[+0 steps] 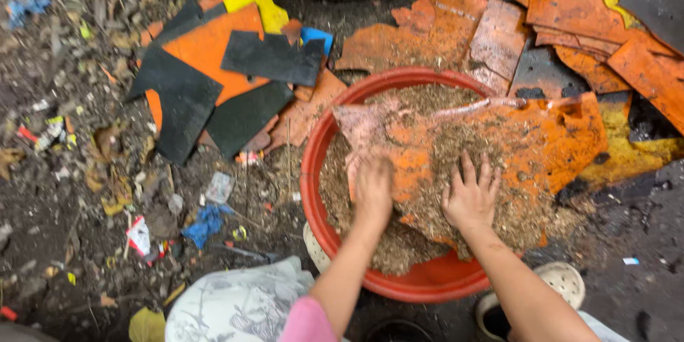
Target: The person sits on the ground and uses a fibrous material to scrub and clean various colored flat tiles. They handle the tiles one at a time, rubbing the surface with the fibrous material over a red basin, then placing the cleaned tiles aside.
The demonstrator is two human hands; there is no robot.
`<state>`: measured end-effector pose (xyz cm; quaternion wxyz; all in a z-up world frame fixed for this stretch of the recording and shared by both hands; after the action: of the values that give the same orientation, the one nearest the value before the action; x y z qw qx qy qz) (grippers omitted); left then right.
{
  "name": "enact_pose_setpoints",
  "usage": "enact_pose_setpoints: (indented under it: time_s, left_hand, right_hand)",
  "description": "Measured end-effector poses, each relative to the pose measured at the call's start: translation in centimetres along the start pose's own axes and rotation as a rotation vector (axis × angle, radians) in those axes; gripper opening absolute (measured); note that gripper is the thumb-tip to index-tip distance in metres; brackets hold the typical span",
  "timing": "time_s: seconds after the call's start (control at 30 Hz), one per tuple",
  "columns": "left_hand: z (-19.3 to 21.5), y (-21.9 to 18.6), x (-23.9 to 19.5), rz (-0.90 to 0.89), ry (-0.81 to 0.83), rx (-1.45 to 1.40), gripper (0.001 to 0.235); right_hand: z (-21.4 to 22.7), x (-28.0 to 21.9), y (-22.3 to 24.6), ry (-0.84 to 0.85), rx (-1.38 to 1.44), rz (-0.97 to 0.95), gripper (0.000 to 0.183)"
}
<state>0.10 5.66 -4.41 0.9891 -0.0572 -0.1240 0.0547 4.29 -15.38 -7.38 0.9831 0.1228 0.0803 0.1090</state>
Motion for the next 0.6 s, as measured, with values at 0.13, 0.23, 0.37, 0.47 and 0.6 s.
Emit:
enact_pose_setpoints:
  time_s: [0.13, 0.23, 0.37, 0.47, 0.6]
  left_hand:
    - [-0.6, 0.9, 2.4, 0.074, 0.144, -0.068, 0.030]
    - [-3.1, 4.6, 8.1, 0.187, -0.025, -0.073, 0.043]
    - [-4.4, 4.0, 10.7, 0.403, 0.111, -0.151, 0.036]
    - [-2.2, -1.3, 6.0, 0.138, 0.107, 0.010, 0.049]
    - [-0.6, -5.2, 3.8, -0.194, 0.251, -0.123, 0.041]
  right_hand:
    - [-0.1, -0.4, 0.1, 0.095, -0.065, -0.035, 0.058]
    - [-0.1, -0.3, 0.4, 0.130, -0.073, -0.050, 0.059]
    - [0.5, 0.8, 0.5, 0.135, -0.063, -0.066, 0.061]
    - [0.8, 0.1, 0.7, 0.167, -0.076, -0.066, 0.062]
    - [1.0, 0.2, 0.9, 0.063, 0.035, -0.039, 0.059]
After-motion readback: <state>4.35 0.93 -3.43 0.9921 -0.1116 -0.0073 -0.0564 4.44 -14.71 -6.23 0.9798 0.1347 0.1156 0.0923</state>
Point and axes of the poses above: each hand's wrist, its own x-axis towards the middle knuckle, its own z-axis out of the back of the hand, y = z × x, the point moved 1 cm from there along x, towards the middle knuckle, and after that the axes turned 15 degrees about x, right-handed, at the moved point
